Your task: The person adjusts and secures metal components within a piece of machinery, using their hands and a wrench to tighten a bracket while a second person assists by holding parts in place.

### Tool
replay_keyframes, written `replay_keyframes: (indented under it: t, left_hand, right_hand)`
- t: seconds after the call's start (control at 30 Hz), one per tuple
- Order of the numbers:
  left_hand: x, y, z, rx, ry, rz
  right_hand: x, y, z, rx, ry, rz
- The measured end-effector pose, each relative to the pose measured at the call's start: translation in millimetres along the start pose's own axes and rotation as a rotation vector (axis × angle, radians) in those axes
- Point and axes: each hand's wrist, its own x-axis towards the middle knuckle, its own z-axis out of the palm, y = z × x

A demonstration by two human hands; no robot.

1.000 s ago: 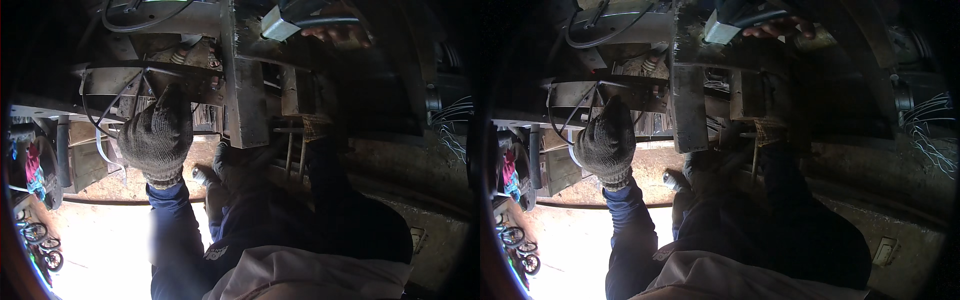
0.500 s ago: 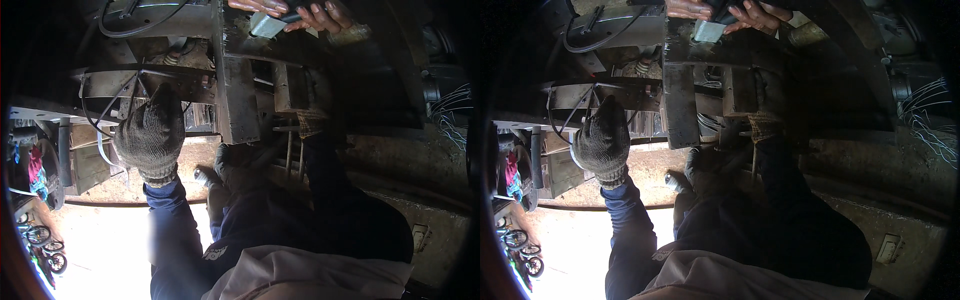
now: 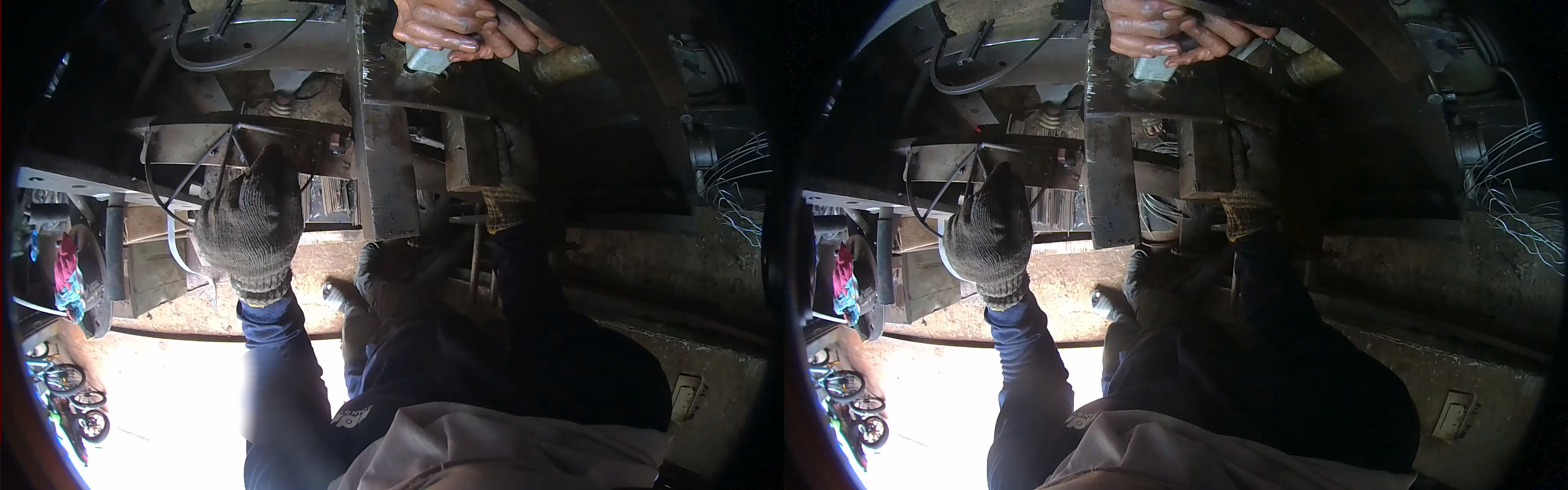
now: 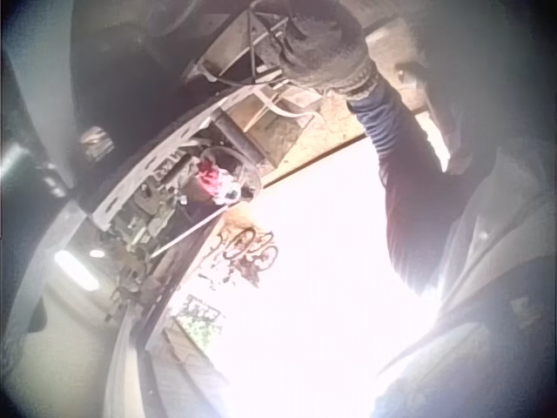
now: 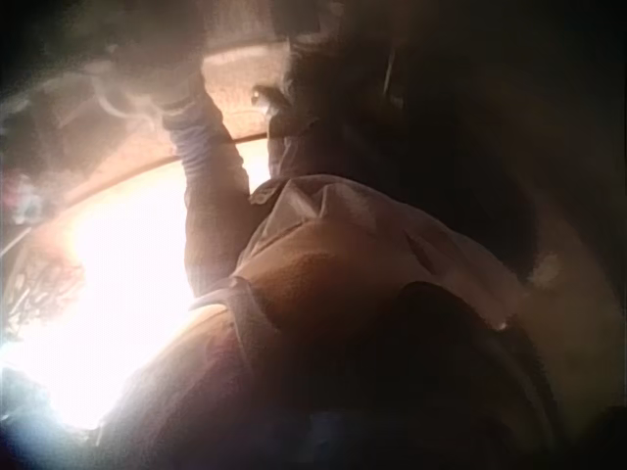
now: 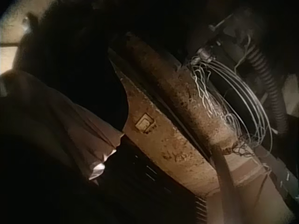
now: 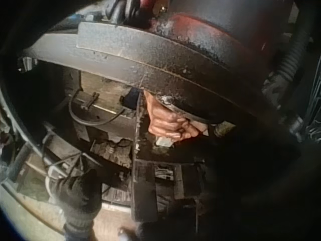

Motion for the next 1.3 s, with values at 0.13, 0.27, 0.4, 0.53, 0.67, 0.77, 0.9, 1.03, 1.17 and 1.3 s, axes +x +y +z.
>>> replay_keyframes:
  t: [0.13,0.27,0.4,0.53,0.67,0.77,0.9,1.03,1.17,1.3]
  left_hand:
    - [2,-1,-2,0.011,0.010,0.050]
    - [0,2,0,0.010,0.007,0.029]
    - [0,1,-1,0.019,-0.014,0.035]
    - [0,-3,-2,0.010,-0.016,0.048]
    - [3,1,-4,0.006,0.003,0.065]
    - [3,0,-5,-0.003,-0.023,0.033]
    - [2,3,-4,-0.002,-0.033,0.003]
    - [1,-2,-2,-0.010,0.006,0.055]
    - [1,0,-2,-0.003,-0.023,0.003]
    - [1,2,-4,0.005,-0.068,-0.012]
  right_hand:
    - [-10,4,4,0.007,0.009,0.068]
    - [-9,39,-3,0.143,-0.022,0.181]
    - [-12,35,0,-0.010,-0.023,0.134]
    - [-14,17,-3,-0.174,-0.039,0.092]
    - [-13,16,-6,-0.095,-0.025,0.115]
    - [-12,10,-1,-0.096,-0.008,0.095]
    - [-10,5,-3,-0.108,0.009,0.090]
    - [-8,-4,1,-0.133,0.023,0.037]
    - [-5,-3,1,-0.136,0.047,0.010]
    - [-5,10,2,-0.019,0.033,0.090]
